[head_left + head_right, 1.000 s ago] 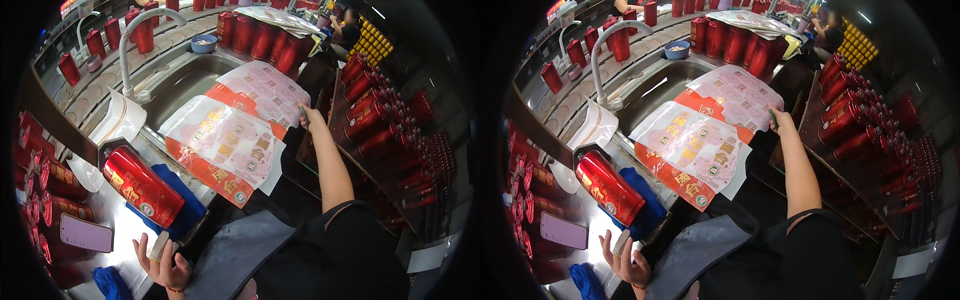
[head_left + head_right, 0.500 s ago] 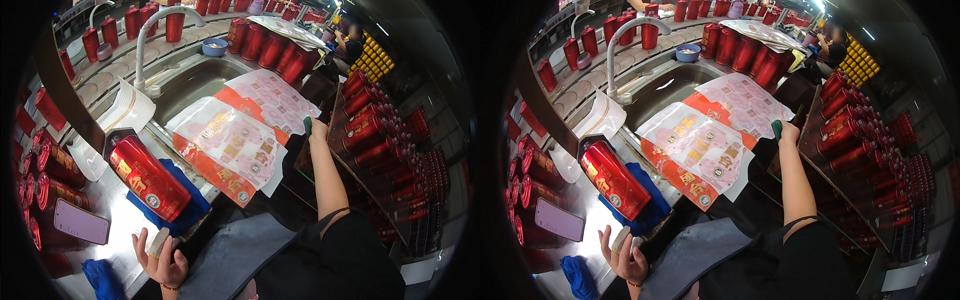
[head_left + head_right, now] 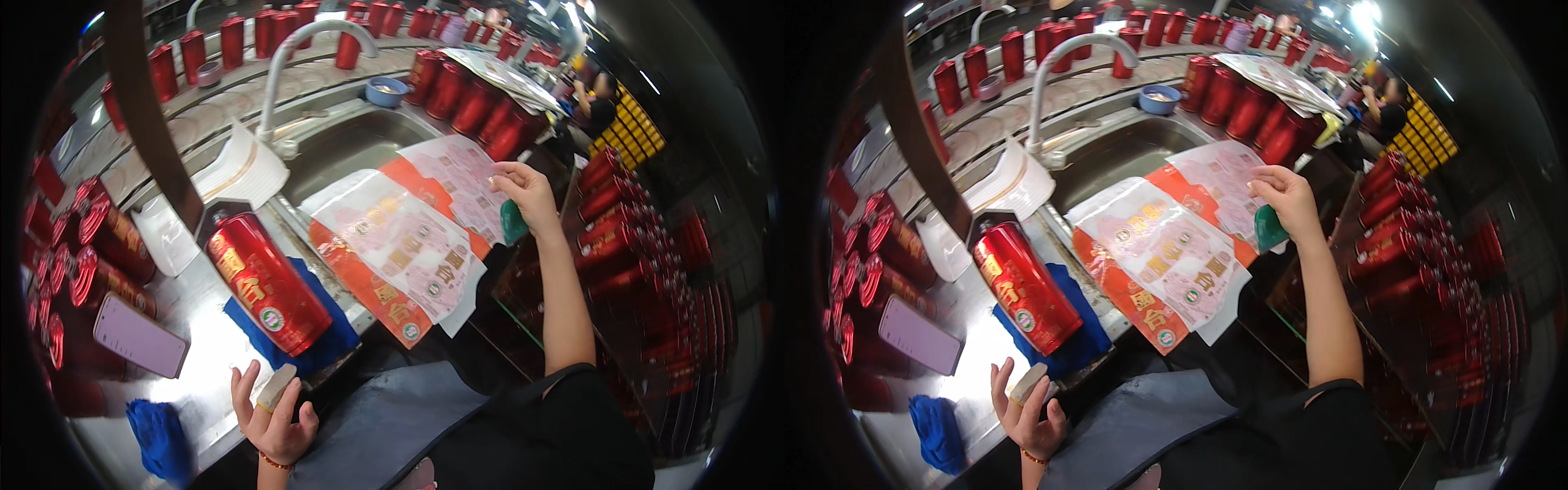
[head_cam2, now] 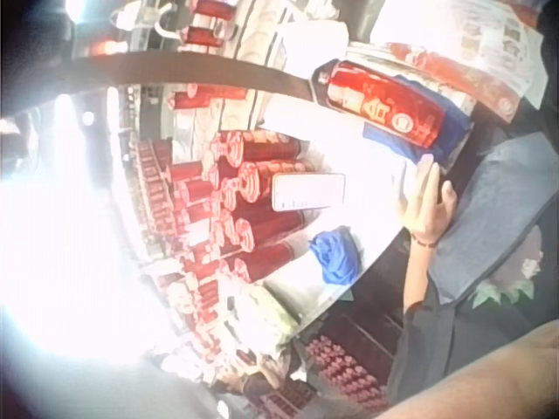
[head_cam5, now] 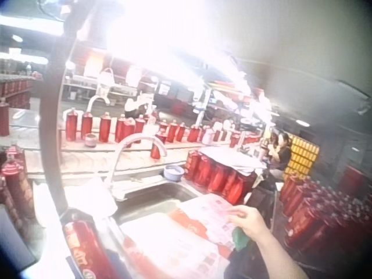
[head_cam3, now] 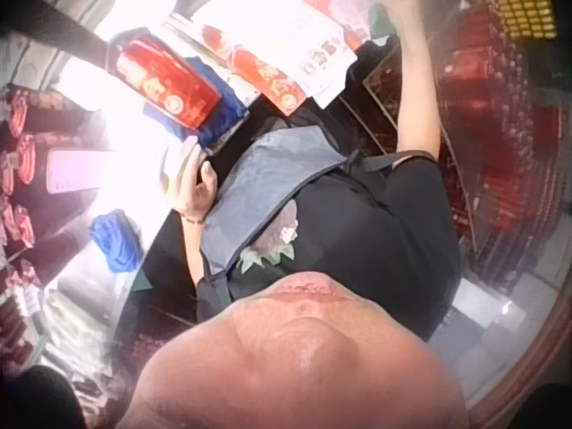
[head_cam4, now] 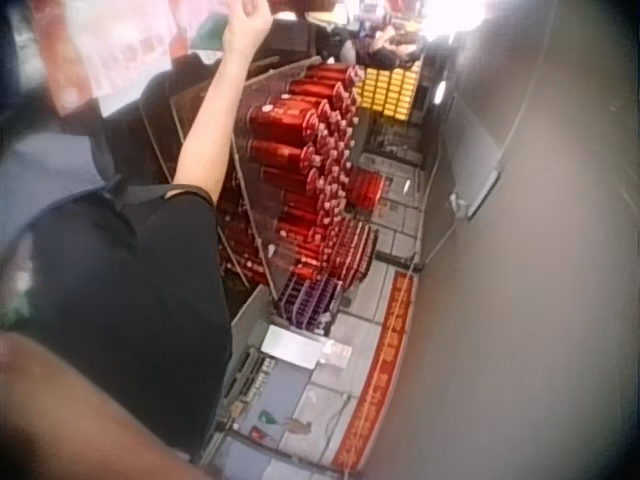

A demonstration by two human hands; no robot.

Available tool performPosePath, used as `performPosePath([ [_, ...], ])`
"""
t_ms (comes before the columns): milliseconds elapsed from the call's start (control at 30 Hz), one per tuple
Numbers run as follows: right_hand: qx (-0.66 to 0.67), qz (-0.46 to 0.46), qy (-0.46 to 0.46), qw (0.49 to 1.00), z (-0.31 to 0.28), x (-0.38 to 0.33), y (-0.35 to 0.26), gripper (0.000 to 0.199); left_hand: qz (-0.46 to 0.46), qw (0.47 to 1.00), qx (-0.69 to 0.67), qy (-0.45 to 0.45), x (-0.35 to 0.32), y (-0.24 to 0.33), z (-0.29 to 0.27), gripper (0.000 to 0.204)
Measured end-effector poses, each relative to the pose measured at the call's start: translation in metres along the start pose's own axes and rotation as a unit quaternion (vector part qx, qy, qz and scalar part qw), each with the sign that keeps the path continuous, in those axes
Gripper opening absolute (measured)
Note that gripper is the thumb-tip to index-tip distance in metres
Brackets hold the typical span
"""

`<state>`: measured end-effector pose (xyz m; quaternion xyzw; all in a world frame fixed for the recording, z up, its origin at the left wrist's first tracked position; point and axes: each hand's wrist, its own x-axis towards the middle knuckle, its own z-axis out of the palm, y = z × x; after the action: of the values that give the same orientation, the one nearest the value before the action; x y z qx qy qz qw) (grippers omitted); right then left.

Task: The person scrubs the exterior of a red cylindrical container with a green sponge, then wipes it with a blue cloth. The person repeats this process on multiple identical containers, handling them one at a time at a stainless steel workstation.

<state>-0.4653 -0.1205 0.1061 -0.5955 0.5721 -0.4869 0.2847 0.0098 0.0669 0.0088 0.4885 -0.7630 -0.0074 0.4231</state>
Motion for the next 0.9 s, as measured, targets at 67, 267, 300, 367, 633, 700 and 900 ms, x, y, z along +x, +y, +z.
performPosePath([
  [67, -0.007, 0.018, -0.128, 0.992, 0.025, 0.015, -0.042, 0.032, -0.001, 1.000, 0.002, 0.002, 0.003, 0.002, -0.002, 0.024],
  [267, -0.030, -0.001, -0.383, 0.923, 0.105, 0.081, -0.099, 0.042, -0.010, 1.000, 0.010, 0.014, 0.005, 0.010, -0.002, 0.023],
  [300, -0.037, -0.011, -0.416, 0.909, 0.118, 0.098, -0.095, 0.042, -0.018, 1.000, 0.019, 0.014, 0.003, 0.012, -0.003, 0.023],
  [367, -0.051, 0.015, -0.447, 0.893, 0.140, 0.137, -0.068, 0.045, -0.028, 0.999, 0.023, 0.011, 0.004, 0.014, -0.003, 0.023],
  [633, -0.150, 0.138, -0.437, 0.876, 0.222, 0.244, 0.104, 0.028, -0.059, 0.994, 0.092, -0.006, 0.008, 0.021, -0.004, 0.026],
  [700, -0.228, 0.129, -0.407, 0.875, 0.229, 0.255, 0.126, 0.023, -0.070, 0.993, 0.100, 0.002, 0.018, 0.023, 0.000, 0.027],
  [900, -0.352, 0.006, -0.355, 0.866, 0.235, 0.263, 0.132, 0.024, -0.095, 0.993, 0.063, -0.032, 0.061, 0.026, 0.025, 0.086],
])
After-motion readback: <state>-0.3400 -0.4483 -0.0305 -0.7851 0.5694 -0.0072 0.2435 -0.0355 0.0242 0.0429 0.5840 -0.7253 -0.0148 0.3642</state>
